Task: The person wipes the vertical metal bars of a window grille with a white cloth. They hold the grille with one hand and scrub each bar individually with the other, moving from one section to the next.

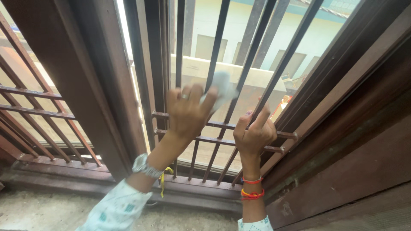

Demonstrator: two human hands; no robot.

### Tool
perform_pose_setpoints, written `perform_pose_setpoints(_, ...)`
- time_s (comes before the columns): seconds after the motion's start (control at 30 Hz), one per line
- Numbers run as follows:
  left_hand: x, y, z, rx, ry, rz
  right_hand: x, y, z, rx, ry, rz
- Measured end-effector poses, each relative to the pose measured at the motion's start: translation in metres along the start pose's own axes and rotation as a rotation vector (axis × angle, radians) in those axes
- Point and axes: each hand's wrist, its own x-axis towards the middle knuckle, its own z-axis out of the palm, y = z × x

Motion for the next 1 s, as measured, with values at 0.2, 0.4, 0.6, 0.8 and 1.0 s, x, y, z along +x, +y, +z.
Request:
perform_pose_setpoints(0.2,0.013,-0.035,-0.007,0.057,0.063,0.192,-0.001,-0.001,-0.001,-0.008,0.007,0.024)
perform_pose_setpoints(0.4,0.11,-0.11,-0.011,0.179,0.285,0.23,0.002,-0.002,0.0,-0.002,-0.002,0.015)
perform_pose_setpoints(0.6,0.077,-0.109,-0.015,0.23,0.182,0.447,0.002,-0.004,0.0,0.008,-0.007,0.002)
perform_pose_setpoints(0.8,-0.016,-0.086,-0.019,0.09,-0.093,0.644,0.001,-0.003,0.001,0.009,-0.017,-0.006)
perform_pose_setpoints(1.0,0.028,-0.078,-0.013,0.039,0.141,0.742,0.0,-0.004,0.003,-0.017,-0.023,0.02)
